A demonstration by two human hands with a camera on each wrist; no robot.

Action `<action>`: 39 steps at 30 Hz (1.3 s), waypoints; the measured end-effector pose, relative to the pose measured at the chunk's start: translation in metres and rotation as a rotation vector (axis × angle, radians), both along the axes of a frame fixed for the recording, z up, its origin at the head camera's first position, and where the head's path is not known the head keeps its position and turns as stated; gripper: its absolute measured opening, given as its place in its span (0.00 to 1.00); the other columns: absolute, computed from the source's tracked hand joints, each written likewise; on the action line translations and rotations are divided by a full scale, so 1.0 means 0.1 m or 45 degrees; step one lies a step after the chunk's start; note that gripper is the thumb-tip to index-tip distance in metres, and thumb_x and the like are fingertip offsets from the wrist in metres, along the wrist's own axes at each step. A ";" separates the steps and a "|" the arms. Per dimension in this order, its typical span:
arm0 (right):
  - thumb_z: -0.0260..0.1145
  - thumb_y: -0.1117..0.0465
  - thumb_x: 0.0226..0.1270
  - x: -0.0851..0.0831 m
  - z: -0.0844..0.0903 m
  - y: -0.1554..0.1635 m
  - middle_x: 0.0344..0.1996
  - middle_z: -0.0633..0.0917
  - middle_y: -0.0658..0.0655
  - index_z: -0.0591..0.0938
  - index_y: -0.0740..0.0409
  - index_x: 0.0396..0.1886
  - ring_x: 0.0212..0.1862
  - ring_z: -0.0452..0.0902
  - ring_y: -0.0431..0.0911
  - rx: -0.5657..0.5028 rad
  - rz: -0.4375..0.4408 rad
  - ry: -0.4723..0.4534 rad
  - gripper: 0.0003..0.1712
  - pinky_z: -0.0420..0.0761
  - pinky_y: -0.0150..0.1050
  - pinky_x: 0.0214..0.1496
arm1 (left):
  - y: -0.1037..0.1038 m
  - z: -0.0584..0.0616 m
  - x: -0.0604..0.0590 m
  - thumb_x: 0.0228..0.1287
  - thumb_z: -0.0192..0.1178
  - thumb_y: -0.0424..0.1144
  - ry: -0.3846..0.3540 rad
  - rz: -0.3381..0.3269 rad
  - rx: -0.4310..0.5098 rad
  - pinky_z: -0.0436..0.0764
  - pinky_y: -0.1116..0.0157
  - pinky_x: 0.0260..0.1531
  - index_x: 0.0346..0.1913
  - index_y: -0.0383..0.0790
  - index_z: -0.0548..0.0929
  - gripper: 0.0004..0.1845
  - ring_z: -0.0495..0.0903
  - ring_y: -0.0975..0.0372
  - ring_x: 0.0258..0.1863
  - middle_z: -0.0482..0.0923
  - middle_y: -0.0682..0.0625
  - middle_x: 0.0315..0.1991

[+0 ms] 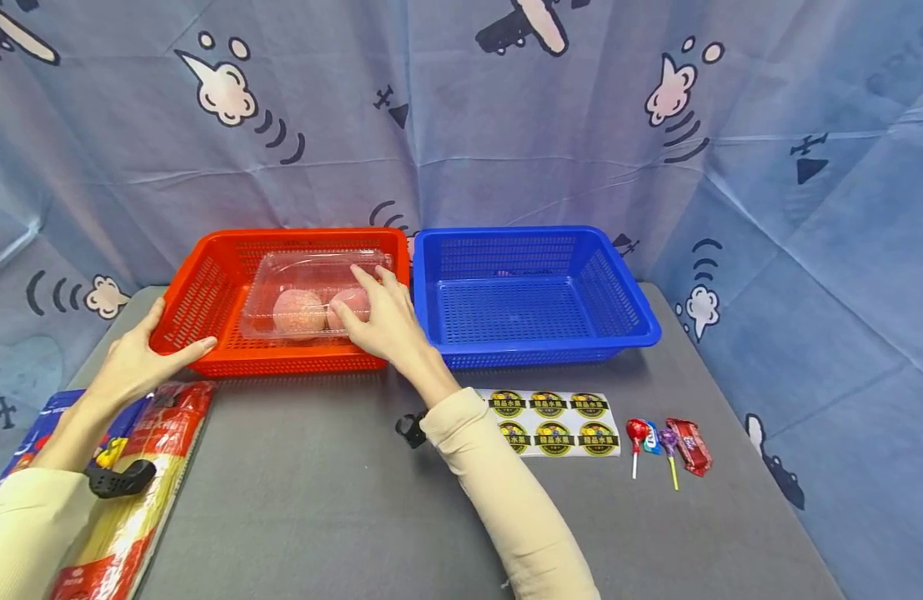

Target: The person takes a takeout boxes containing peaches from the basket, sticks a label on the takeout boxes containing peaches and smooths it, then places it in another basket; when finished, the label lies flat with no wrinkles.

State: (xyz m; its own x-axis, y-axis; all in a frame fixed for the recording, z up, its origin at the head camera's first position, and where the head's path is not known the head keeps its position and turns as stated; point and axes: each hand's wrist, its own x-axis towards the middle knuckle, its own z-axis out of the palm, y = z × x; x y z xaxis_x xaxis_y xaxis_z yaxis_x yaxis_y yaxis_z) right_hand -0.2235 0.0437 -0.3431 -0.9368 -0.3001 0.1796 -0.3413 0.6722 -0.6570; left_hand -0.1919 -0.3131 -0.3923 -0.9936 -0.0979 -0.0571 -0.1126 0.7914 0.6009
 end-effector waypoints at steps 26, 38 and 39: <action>0.61 0.51 0.74 -0.20 -0.18 -0.27 0.76 0.65 0.69 0.60 0.65 0.80 0.79 0.59 0.60 -0.046 -0.079 -0.282 0.42 0.60 0.54 0.82 | 0.00 -0.01 0.01 0.62 0.61 0.70 0.001 0.005 0.036 0.72 0.34 0.59 0.82 0.49 0.31 0.63 0.72 0.35 0.62 0.64 0.22 0.71; 0.58 0.49 0.76 -0.22 -0.16 -0.33 0.75 0.67 0.71 0.48 0.71 0.81 0.77 0.63 0.62 0.107 -0.151 -0.397 0.48 0.63 0.54 0.80 | 0.02 0.01 0.02 0.62 0.61 0.70 0.009 -0.005 0.026 0.74 0.35 0.57 0.82 0.47 0.31 0.63 0.73 0.36 0.60 0.64 0.22 0.71; 0.58 0.50 0.76 -0.22 -0.16 -0.34 0.74 0.69 0.71 0.47 0.71 0.81 0.75 0.67 0.61 0.106 -0.169 -0.408 0.48 0.65 0.53 0.79 | 0.02 0.01 0.02 0.62 0.61 0.70 0.011 -0.006 0.026 0.74 0.36 0.56 0.82 0.48 0.31 0.63 0.73 0.36 0.60 0.64 0.22 0.71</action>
